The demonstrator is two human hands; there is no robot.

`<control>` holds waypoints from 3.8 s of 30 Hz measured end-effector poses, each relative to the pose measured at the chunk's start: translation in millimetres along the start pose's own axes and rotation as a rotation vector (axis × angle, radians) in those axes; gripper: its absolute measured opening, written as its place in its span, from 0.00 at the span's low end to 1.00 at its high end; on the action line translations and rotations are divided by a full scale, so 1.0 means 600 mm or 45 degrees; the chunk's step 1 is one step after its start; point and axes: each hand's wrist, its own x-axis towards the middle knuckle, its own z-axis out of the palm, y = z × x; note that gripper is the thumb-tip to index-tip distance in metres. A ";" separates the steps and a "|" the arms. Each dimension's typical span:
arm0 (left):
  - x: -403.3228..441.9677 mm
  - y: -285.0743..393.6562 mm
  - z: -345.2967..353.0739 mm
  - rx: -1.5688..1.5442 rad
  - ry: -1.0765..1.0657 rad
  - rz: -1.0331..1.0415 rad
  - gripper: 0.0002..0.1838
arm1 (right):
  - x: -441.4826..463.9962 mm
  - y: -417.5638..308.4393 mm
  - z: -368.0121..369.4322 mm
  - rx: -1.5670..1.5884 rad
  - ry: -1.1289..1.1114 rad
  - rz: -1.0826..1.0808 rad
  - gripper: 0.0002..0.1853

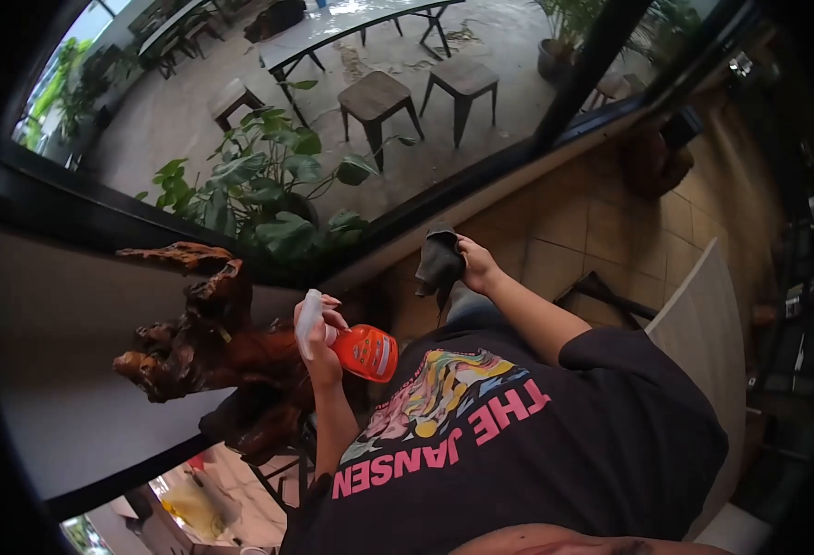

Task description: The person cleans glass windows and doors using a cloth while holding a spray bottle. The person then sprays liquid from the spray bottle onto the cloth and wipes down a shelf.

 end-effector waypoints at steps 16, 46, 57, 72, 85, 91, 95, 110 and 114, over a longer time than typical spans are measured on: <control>0.164 -0.160 0.175 0.118 -0.408 0.179 0.18 | 0.001 0.118 -0.438 0.340 0.486 -0.247 0.19; 0.325 0.047 0.252 0.170 0.710 0.758 0.20 | 0.138 -0.099 -0.547 0.142 0.329 -0.070 0.18; 0.238 -0.015 0.094 -0.006 1.002 0.867 0.21 | 0.162 -0.090 -0.443 -0.008 0.145 -0.059 0.18; -0.083 -0.196 -0.058 0.218 0.214 0.259 0.24 | 0.109 -0.362 0.119 -0.248 -0.057 -1.490 0.30; -0.151 -0.155 -0.126 0.191 0.225 0.360 0.31 | 0.217 -0.122 0.515 -1.946 0.183 -2.774 0.27; -0.175 -0.165 -0.117 0.166 0.452 0.270 0.32 | 0.199 -0.191 0.684 -1.657 0.059 -3.050 0.26; -0.155 -0.177 -0.107 0.233 0.474 0.327 0.32 | 0.146 -0.180 0.791 -1.389 0.074 -3.140 0.28; -0.140 -0.176 -0.062 0.135 0.598 0.366 0.25 | 0.095 -0.161 0.900 -1.734 -0.343 -2.799 0.23; -0.138 -0.187 -0.055 0.152 0.596 0.393 0.27 | 0.046 -0.110 0.937 -1.232 -0.092 -3.177 0.28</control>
